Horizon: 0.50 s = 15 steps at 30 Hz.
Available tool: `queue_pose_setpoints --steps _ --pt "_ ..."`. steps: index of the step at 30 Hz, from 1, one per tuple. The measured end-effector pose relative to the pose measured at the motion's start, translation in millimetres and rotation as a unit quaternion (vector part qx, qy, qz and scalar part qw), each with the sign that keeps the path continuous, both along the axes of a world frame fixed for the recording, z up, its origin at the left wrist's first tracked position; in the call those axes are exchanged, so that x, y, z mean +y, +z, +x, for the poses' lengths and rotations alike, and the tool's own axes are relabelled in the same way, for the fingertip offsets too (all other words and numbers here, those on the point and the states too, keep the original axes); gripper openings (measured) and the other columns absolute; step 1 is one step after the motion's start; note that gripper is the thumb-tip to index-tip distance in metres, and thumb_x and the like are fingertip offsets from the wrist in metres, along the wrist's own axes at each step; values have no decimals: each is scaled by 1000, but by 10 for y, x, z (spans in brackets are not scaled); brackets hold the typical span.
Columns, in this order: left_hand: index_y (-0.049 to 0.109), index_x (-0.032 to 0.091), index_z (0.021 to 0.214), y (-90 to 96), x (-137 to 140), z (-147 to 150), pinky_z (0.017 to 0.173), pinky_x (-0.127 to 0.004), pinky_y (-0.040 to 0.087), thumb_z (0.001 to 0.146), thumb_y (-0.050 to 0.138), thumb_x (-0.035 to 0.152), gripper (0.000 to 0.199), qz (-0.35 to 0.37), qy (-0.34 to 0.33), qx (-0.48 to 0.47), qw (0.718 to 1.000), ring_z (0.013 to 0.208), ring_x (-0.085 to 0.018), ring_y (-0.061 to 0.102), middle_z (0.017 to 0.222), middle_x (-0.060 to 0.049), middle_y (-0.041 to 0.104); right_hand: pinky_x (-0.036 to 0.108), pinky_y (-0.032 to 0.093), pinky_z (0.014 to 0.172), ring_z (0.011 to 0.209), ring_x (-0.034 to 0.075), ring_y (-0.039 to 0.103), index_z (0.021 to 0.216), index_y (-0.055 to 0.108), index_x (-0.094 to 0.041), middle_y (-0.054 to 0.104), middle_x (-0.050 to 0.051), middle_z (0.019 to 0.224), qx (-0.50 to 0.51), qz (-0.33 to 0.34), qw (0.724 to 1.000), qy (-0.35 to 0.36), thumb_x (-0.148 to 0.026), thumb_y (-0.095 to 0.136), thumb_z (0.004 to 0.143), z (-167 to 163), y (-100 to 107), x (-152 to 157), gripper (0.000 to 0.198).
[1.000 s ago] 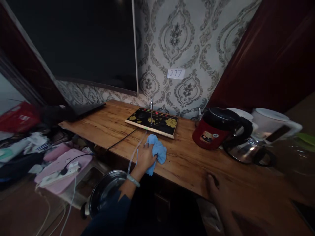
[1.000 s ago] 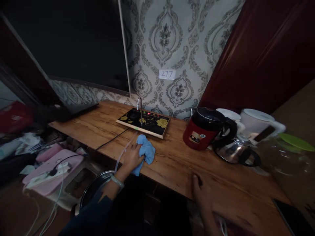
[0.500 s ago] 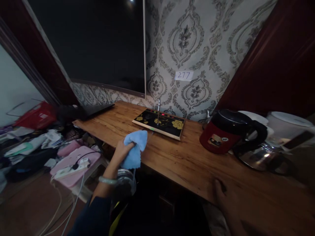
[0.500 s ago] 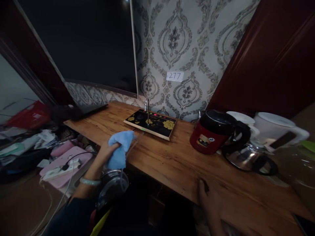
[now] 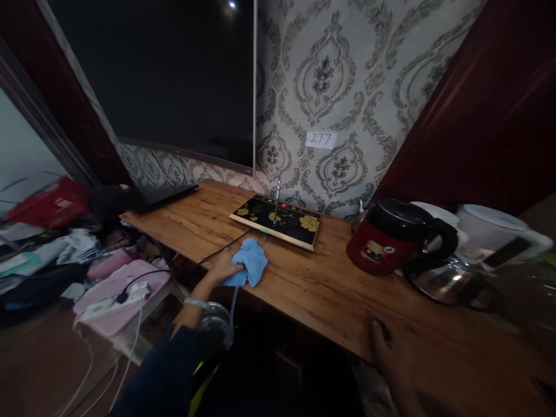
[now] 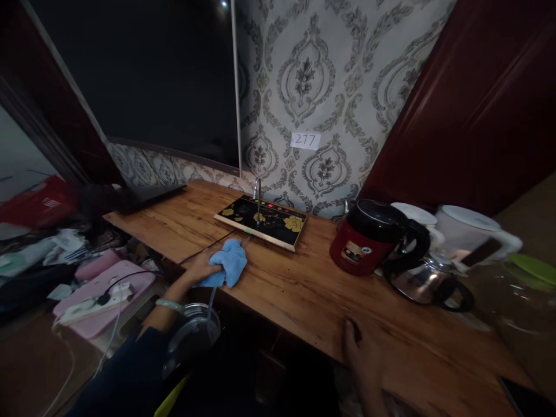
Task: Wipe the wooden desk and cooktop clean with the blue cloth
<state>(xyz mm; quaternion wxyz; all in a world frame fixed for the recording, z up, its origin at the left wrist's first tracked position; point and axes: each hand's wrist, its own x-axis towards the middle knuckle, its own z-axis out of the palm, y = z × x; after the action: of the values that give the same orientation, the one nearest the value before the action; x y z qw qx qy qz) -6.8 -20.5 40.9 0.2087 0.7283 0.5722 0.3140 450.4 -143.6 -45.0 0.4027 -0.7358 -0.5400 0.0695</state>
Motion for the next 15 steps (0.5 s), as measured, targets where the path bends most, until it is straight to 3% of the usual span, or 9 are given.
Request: queue_pose_setpoints --steps 4,8,11,15 --pt "70 18 86 144 -299 -181 92 -36 51 60 63 25 27 -41 -13 -20 999 93 -24 65 95 -4 74 43 53 73 82 34 69 88 72 -19 75 15 89 -4 -26 999 -23 -64 40 80 29 -51 -3 56" --pt "71 18 82 298 -559 -442 82 -34 55 58 60 31 29 -126 -24 -104 986 82 -24 66 83 -2 74 43 52 66 73 33 68 84 72 -22 74 14 80 -34 -26 999 -32 -64 43 79 65 -95 6 51" --pt "71 16 85 436 -567 -634 75 -33 56 59 62 33 33 -105 69 -178 976 81 -25 66 79 -2 73 42 52 65 71 32 68 82 71 -23 74 13 79 -33 -32 999 -25 -63 43 78 92 -128 19 49" --pt "70 13 97 650 -295 -723 74 -33 56 71 69 37 36 -3 193 -138 971 88 -26 66 86 -2 74 44 53 71 78 34 68 84 71 -21 74 16 84 -49 -24 998 -13 -62 40 79 110 -178 36 52"
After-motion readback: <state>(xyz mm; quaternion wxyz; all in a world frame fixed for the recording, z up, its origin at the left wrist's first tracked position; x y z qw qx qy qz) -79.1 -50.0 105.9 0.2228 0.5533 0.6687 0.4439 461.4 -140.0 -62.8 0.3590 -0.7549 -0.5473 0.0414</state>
